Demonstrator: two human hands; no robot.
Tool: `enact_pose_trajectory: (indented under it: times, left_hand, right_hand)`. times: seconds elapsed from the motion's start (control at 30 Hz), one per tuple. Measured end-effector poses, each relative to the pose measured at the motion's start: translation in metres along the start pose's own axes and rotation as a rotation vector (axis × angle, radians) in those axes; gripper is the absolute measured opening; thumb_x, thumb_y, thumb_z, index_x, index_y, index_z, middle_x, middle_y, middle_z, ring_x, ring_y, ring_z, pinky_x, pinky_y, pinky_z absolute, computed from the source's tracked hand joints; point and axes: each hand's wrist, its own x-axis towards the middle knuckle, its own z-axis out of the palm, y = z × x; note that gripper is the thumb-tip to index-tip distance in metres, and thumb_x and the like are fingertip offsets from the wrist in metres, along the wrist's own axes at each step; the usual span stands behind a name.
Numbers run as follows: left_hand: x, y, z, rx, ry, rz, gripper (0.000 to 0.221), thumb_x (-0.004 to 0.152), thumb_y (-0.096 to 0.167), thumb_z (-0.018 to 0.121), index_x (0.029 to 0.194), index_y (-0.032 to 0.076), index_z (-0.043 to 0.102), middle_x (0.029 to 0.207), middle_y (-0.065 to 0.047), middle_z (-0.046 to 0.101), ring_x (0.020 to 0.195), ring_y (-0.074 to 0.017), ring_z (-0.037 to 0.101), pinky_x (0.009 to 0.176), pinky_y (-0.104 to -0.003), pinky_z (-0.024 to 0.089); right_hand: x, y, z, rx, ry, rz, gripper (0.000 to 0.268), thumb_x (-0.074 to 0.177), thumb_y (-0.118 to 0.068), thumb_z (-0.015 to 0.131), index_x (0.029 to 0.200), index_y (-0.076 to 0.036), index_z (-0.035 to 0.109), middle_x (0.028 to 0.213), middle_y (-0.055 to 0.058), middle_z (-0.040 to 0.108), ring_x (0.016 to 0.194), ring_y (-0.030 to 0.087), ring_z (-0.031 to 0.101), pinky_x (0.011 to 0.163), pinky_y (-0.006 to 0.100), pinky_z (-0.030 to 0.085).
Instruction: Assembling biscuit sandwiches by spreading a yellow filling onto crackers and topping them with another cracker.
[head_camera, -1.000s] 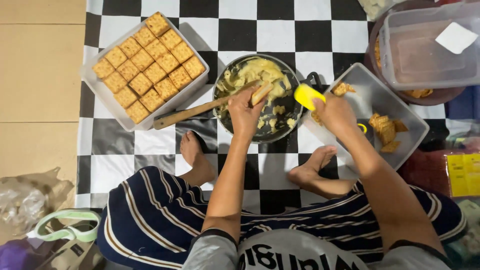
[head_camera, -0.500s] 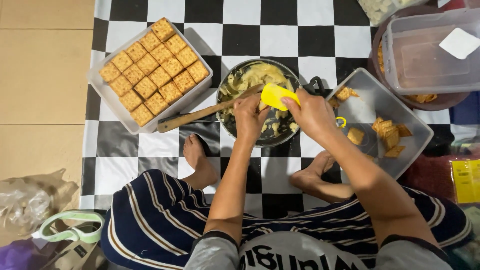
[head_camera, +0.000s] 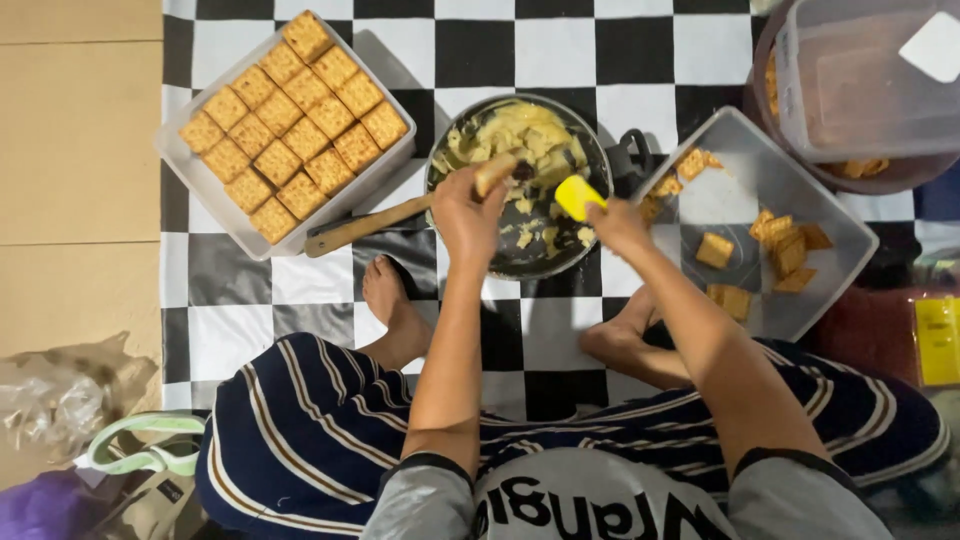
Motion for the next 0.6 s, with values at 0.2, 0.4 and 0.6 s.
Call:
enact_pose_trajectory:
  times: [0.2,0.4,0.6]
  left_hand:
    - [-0.006,-0.04,0.011,-0.654,-0.097,-0.528,0.063,0.067,0.016,0.101,0.116,-0.007,0.067,0.099,-0.023,0.072,0.091,-0.0312,0.073,0.072,-0.042,0.061]
    - [-0.012,0.007,0.008,-0.484,-0.18,-0.329,0.067,0.063,0.006,0.097,0.122,-0.008,0.068,0.1,-0.027,0.073,0.095,-0.0279,0.069,0.079,-0.039,0.059]
    - [-0.015,-0.001,0.02,-0.258,-0.121,-0.017,0.039,0.079,0.0,0.087,0.113,-0.009,0.07,0.105,-0.029,0.07,0.105,-0.0478,0.068,0.086,-0.054,0.058]
  right_hand:
    - [-0.026,0.056,0.051,-0.04,-0.09,0.054,0.06,0.103,-0.04,0.045,0.107,0.014,0.072,0.089,0.031,0.072,0.095,0.045,0.073,0.074,0.054,0.058]
    - [-0.01,0.069,0.012,-0.317,-0.206,0.039,0.056,0.102,-0.035,0.046,0.116,0.014,0.069,0.113,0.035,0.071,0.118,0.046,0.065,0.098,0.054,0.052]
    - [-0.071,-0.053,-0.088,-0.148,0.082,-0.14,0.063,0.105,-0.05,0.047,0.119,0.008,0.068,0.107,0.035,0.069,0.11,0.053,0.064,0.093,0.061,0.051]
